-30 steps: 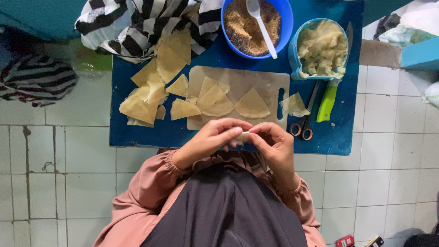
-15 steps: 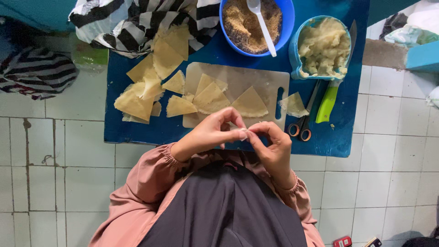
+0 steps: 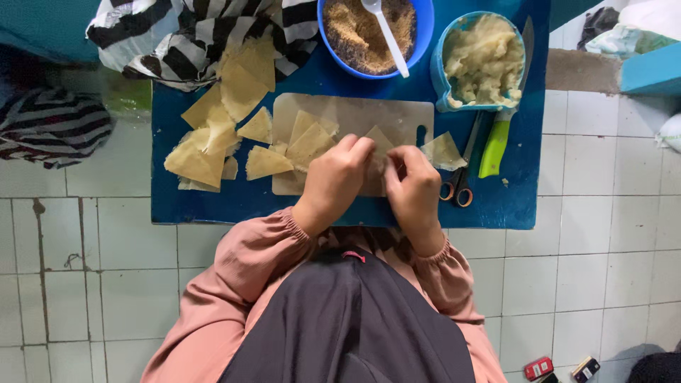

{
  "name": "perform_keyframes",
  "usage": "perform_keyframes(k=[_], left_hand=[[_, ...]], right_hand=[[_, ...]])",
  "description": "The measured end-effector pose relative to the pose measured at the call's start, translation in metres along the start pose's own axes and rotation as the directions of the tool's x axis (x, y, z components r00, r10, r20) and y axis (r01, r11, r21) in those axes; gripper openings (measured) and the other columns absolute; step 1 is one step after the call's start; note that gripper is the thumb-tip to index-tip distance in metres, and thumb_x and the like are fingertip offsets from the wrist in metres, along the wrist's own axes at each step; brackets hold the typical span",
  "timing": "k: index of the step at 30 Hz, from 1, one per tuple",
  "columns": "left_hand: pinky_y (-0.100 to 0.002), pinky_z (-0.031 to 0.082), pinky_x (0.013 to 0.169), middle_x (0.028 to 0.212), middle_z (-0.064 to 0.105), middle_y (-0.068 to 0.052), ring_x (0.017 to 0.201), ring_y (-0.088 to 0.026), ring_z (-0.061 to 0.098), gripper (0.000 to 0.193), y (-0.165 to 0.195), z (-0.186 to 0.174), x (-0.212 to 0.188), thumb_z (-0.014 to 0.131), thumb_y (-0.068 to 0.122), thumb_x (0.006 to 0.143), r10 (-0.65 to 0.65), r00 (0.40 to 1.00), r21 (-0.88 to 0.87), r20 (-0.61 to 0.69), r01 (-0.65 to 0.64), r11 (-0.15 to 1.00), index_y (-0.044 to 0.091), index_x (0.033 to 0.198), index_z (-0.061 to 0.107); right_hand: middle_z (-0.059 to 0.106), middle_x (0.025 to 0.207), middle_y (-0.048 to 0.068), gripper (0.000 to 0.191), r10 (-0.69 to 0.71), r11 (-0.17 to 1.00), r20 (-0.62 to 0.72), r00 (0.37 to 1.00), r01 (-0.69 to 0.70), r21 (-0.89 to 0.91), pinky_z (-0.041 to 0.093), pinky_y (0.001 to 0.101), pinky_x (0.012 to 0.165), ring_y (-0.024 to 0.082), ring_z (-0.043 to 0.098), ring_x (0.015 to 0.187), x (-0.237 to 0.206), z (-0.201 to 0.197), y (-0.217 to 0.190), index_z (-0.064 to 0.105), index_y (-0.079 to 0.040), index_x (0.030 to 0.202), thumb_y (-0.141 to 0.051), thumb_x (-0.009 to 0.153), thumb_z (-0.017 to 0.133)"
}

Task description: The person sits on the floor at a low table and folds thin square pastry wrappers one at a time on a cutting board, pressing the edges closed by hand. They occasionally use a spoon to scoop a brown mixture from a blue bowl and place it onto a wrapper before folding it.

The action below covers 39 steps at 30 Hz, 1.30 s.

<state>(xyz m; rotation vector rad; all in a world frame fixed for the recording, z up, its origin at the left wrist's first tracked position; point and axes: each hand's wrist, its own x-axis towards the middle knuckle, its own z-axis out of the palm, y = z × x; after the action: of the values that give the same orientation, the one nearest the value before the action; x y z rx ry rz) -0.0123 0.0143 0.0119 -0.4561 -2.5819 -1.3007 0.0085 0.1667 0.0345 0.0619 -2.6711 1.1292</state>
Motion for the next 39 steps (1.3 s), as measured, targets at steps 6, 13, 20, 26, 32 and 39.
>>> perform_keyframes(k=[6,13,20,26,32,39], left_hand=[[-0.037,0.056,0.067,0.102,0.057,-0.008,0.089,-0.025,0.067,0.012,-0.001,0.007,-0.002,0.061,0.005,0.085,0.096,0.995,0.223,-0.004,-0.093,0.970,0.011,0.096,0.061],[-0.035,0.056,0.067,0.102,0.059,-0.007,0.087,-0.024,0.067,0.026,0.005,0.001,-0.011,0.062,0.003,0.085,0.114,0.993,0.245,0.035,-0.119,0.962,0.007,0.110,0.065],[-0.033,0.056,0.072,0.108,0.064,-0.005,0.090,-0.023,0.068,0.032,0.005,-0.030,-0.012,0.066,0.000,0.088,0.141,0.982,0.198,-0.128,-0.115,0.973,0.008,0.119,0.066],[-0.033,0.056,0.072,0.105,0.064,-0.006,0.090,-0.023,0.068,0.027,0.000,-0.036,-0.012,0.067,0.004,0.090,0.117,0.988,0.163,-0.100,-0.100,0.982,0.008,0.116,0.066],[-0.034,0.055,0.072,0.105,0.064,-0.006,0.090,-0.024,0.068,0.019,-0.005,-0.032,-0.012,0.067,0.008,0.096,0.104,0.988,0.106,-0.115,-0.091,0.990,0.008,0.115,0.066],[-0.034,0.055,0.072,0.103,0.063,-0.006,0.089,-0.024,0.068,0.018,-0.008,-0.028,-0.011,0.067,0.008,0.096,0.111,0.988,0.079,-0.105,-0.103,0.992,0.008,0.113,0.065]], right_hand=[[0.059,0.098,0.014,0.010,-0.131,0.978,-0.073,0.989,0.117,-0.173,0.052,0.0404,0.076,0.032,0.064,0.086,0.015,-0.023,0.015,0.064,-0.003,0.099,0.002,0.094,0.071],[0.040,0.161,0.020,0.041,-0.240,0.667,0.082,0.967,0.226,-0.710,0.031,0.0561,0.120,0.044,0.035,0.146,0.070,-0.086,0.072,0.071,-0.010,0.130,0.003,0.091,0.067],[0.027,0.178,0.016,0.017,-0.071,0.581,0.355,0.932,0.328,-0.745,0.007,0.0624,0.126,0.045,0.010,0.162,0.111,-0.092,0.099,0.078,-0.010,0.101,-0.007,0.087,0.070],[0.032,0.166,0.007,0.009,-0.077,0.625,0.318,0.945,0.294,-0.723,0.004,0.0559,0.138,0.033,0.012,0.167,0.106,-0.100,0.096,0.076,-0.011,0.102,-0.018,0.096,0.077],[0.023,0.175,0.023,0.035,-0.168,0.576,0.246,0.955,0.297,-0.761,0.002,0.0642,0.127,0.049,0.008,0.163,0.096,-0.117,0.108,0.077,-0.008,0.122,-0.021,0.090,0.081],[0.040,0.169,0.008,0.006,-0.188,0.763,0.187,0.964,0.263,-0.591,0.005,0.0591,0.133,0.038,0.018,0.163,0.100,-0.112,0.115,0.077,-0.011,0.098,-0.008,0.093,0.081]])
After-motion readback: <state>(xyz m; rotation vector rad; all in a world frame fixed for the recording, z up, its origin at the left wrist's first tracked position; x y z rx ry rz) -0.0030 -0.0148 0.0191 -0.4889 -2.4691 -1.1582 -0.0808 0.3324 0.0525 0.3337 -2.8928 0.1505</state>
